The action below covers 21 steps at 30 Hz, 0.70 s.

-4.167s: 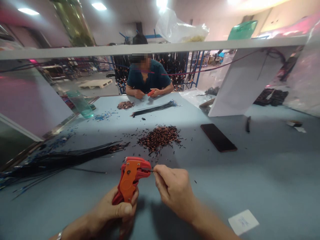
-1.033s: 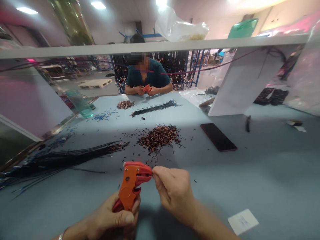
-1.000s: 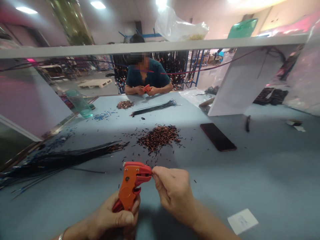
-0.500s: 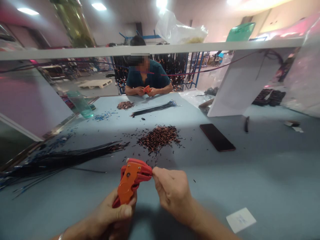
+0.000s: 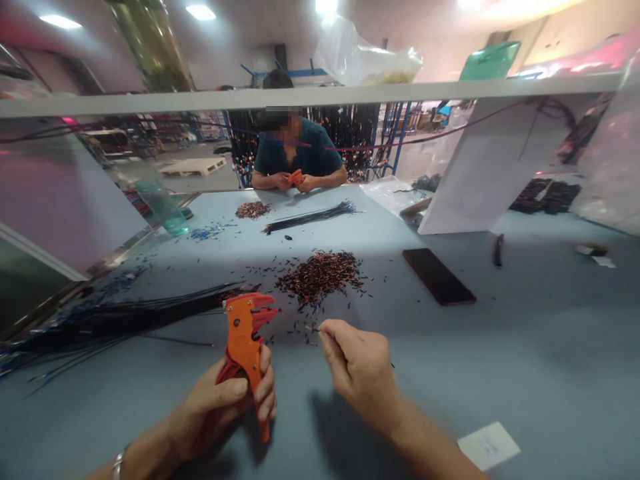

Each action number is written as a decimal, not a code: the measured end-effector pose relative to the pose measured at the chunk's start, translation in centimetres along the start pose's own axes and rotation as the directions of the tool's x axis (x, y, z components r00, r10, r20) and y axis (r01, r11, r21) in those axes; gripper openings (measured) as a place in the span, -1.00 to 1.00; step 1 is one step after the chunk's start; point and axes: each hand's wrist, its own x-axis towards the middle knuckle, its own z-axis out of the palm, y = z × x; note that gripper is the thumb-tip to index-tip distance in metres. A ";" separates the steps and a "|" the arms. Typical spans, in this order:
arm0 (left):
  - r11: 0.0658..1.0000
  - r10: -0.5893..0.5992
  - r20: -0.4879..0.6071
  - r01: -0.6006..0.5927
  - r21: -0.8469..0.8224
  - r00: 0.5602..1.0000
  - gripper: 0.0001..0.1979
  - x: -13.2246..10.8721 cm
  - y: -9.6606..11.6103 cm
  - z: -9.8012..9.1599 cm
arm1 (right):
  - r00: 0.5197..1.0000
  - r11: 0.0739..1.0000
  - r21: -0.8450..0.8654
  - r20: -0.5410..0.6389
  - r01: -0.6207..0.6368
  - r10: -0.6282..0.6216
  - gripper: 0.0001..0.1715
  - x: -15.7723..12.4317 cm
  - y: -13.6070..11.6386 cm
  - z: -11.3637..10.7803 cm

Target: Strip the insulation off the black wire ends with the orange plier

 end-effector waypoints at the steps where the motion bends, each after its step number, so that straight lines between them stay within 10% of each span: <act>1: 1.000 -0.007 0.003 0.007 0.002 1.000 -0.64 0.0 -0.2 0.0 | 1.000 1.000 0.000 0.010 -0.007 0.007 -0.83 -0.1 0.0 0.1; 8: 0.999 -0.014 0.031 0.013 0.043 0.999 -0.63 0.1 -1.1 -0.1 | 0.977 0.982 0.060 0.134 -0.176 0.167 -0.79 -0.6 0.0 0.5; 21: 0.983 0.092 0.019 -0.093 0.161 0.996 -0.64 0.0 -0.8 0.0 | 0.788 0.805 0.254 0.492 -0.536 0.370 -0.78 -0.4 -0.7 0.7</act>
